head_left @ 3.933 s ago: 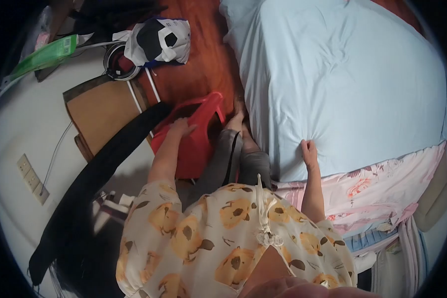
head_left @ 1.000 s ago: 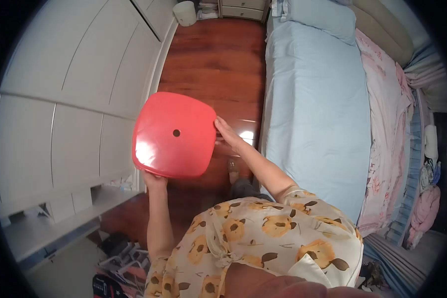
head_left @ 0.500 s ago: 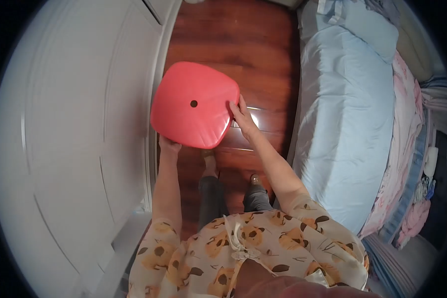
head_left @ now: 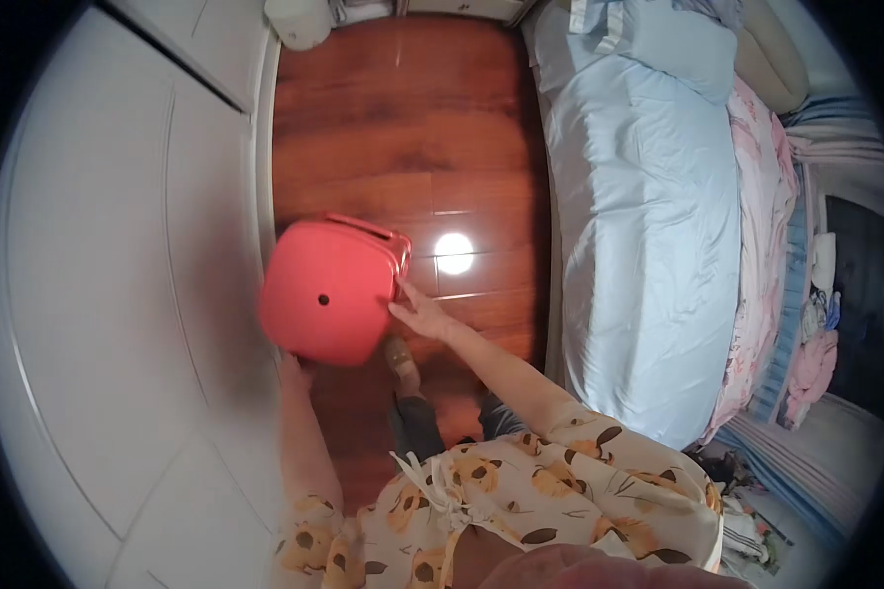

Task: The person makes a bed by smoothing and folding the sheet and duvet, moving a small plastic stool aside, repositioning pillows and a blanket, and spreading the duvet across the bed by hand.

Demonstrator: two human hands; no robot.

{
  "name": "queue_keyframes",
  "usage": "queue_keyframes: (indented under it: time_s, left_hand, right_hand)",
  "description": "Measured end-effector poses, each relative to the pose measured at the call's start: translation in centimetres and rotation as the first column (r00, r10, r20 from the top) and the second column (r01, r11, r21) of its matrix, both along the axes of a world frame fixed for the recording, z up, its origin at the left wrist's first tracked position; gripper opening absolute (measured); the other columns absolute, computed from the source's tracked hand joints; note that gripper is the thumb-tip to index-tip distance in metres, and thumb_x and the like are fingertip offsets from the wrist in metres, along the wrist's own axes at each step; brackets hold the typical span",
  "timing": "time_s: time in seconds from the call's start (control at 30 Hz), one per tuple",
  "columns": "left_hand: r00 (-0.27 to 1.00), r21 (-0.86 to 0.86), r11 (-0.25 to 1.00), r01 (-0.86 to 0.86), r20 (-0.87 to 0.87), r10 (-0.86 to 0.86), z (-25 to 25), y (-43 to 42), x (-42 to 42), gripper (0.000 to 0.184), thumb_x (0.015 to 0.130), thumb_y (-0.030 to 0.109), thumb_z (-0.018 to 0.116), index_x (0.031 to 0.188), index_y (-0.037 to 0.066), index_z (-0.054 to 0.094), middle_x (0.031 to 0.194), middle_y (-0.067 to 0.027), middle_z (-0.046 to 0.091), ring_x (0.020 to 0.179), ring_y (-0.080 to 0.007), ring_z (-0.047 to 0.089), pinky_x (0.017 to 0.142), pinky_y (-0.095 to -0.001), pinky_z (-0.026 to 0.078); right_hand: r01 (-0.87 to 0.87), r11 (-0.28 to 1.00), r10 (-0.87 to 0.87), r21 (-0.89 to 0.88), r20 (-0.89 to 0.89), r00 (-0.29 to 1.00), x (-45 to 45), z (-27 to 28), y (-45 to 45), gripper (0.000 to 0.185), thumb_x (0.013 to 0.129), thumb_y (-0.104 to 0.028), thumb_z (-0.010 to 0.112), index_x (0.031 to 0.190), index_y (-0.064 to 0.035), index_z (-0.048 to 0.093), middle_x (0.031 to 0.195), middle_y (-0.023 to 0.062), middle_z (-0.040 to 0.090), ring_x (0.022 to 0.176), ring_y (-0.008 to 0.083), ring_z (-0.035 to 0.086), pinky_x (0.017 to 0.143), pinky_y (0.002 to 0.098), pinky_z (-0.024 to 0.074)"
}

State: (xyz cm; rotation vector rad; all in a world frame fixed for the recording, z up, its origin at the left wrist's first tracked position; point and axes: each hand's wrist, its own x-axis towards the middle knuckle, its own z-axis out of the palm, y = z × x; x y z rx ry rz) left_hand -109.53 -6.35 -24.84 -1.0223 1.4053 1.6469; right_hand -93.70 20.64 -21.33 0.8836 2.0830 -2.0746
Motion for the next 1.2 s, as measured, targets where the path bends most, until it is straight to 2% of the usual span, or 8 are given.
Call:
queue_keyframes:
  time_s: [0.07,0.1,0.2,0.3,0.37,0.87,1.03,1.2]
  left_hand:
    - [0.999,-0.104,0.993,0.049,-0.014,-0.051,1.2,-1.0,0.5,0.060,0.087,0.052,0.048,0.124,0.005,0.043,0.116,-0.0123,0.052,0.100,-0.0232,0.057,0.078,-0.0372,0.051]
    - [0.917,-0.251,0.901,0.355,-0.095,-0.387,1.6,-1.6,0.8,0.056,0.087,0.049,0.049,0.121,0.004,0.046,0.105,-0.0115,0.055,0.087,-0.0211,0.059,0.067,-0.0339,0.048]
    - [0.435,-0.588,0.418,0.693,-0.121,-0.892,5.0,0.5,-0.1,0.047,0.088,0.043,0.050,0.113,0.003,0.053,0.083,-0.0099,0.060,0.061,-0.0169,0.061,0.044,-0.0272,0.044]
    - [0.703,-0.540,0.604,0.586,-0.032,-0.711,8.8,4.7,0.9,0.040,0.088,0.033,0.052,0.112,0.002,0.054,0.081,-0.0094,0.061,0.063,-0.0159,0.061,0.046,-0.0275,0.044]
    - [0.434,-0.641,0.402,0.654,-0.117,-0.893,9.5,6.6,-0.5,0.039,0.086,0.025,0.053,0.116,0.000,0.052,0.088,-0.0107,0.061,0.065,-0.0171,0.061,0.049,-0.0278,0.047]
    - [0.217,-0.485,0.397,0.779,-0.386,-0.897,27.3,45.7,-10.0,0.068,0.079,0.024,0.066,0.135,0.003,0.033,0.109,-0.0171,0.057,0.093,-0.0225,0.059,0.076,-0.0324,0.049]
    - [-0.099,-0.672,0.274,0.687,-0.461,-0.882,22.8,57.5,-23.6,0.079,0.075,0.028,0.070,0.137,0.002,0.028,0.125,-0.0198,0.048,0.108,-0.0279,0.053,0.087,-0.0364,0.045]
    - [-0.427,-0.692,0.284,0.663,-0.662,-0.616,32.3,79.1,-25.5,0.085,0.071,0.027,0.074,0.135,-0.003,0.028,0.125,-0.0235,0.046,0.115,-0.0297,0.047,0.090,-0.0355,0.042]
  right_hand:
    - [-0.062,0.991,0.060,0.116,0.028,0.998,1.6,2.3,1.3,0.073,0.086,-0.037,0.055,0.139,-0.0007,0.020,0.133,0.0220,0.039,0.120,0.0280,0.044,0.099,0.0347,0.0360]
    - [-0.045,0.997,0.042,0.070,0.048,0.998,2.7,3.5,2.3,0.071,0.086,-0.033,0.056,0.140,-0.0037,0.020,0.133,0.0224,0.039,0.119,0.0288,0.044,0.097,0.0363,0.0382]
    - [-0.026,0.999,0.033,-0.044,0.166,0.986,6.0,8.2,6.9,0.071,0.086,-0.032,0.059,0.141,-0.0110,0.019,0.132,0.0239,0.039,0.110,0.0288,0.051,0.092,0.0369,0.0432]
    - [0.072,0.980,-0.027,-0.186,0.234,0.972,10.3,9.3,11.5,0.073,0.085,-0.033,0.060,0.142,-0.0145,0.019,0.129,0.0239,0.042,0.099,0.0228,0.056,0.081,0.0338,0.0489]
    - [0.106,0.944,-0.023,-0.313,0.260,0.965,11.3,11.2,16.3,0.074,0.084,-0.033,0.061,0.142,-0.0145,0.019,0.129,0.0232,0.043,0.097,0.0209,0.056,0.076,0.0321,0.0506]
    - [0.664,0.744,-0.667,-0.074,-0.018,0.745,11.3,23.9,57.9,0.077,0.084,-0.035,0.061,0.141,-0.0111,0.017,0.128,0.0185,0.041,0.094,0.0251,0.058,0.074,0.0367,0.0508]
    - [0.807,0.581,-0.814,-0.103,-0.094,0.573,8.7,31.5,64.6,0.080,0.083,-0.038,0.061,0.141,-0.0106,0.014,0.132,0.0197,0.036,0.100,0.0304,0.056,0.078,0.0408,0.0502]
    - [0.864,0.495,-0.858,-0.088,-0.204,0.471,5.9,35.6,72.5,0.084,0.082,-0.042,0.062,0.141,-0.0094,0.013,0.130,0.0220,0.038,0.103,0.0307,0.053,0.081,0.0409,0.0482]
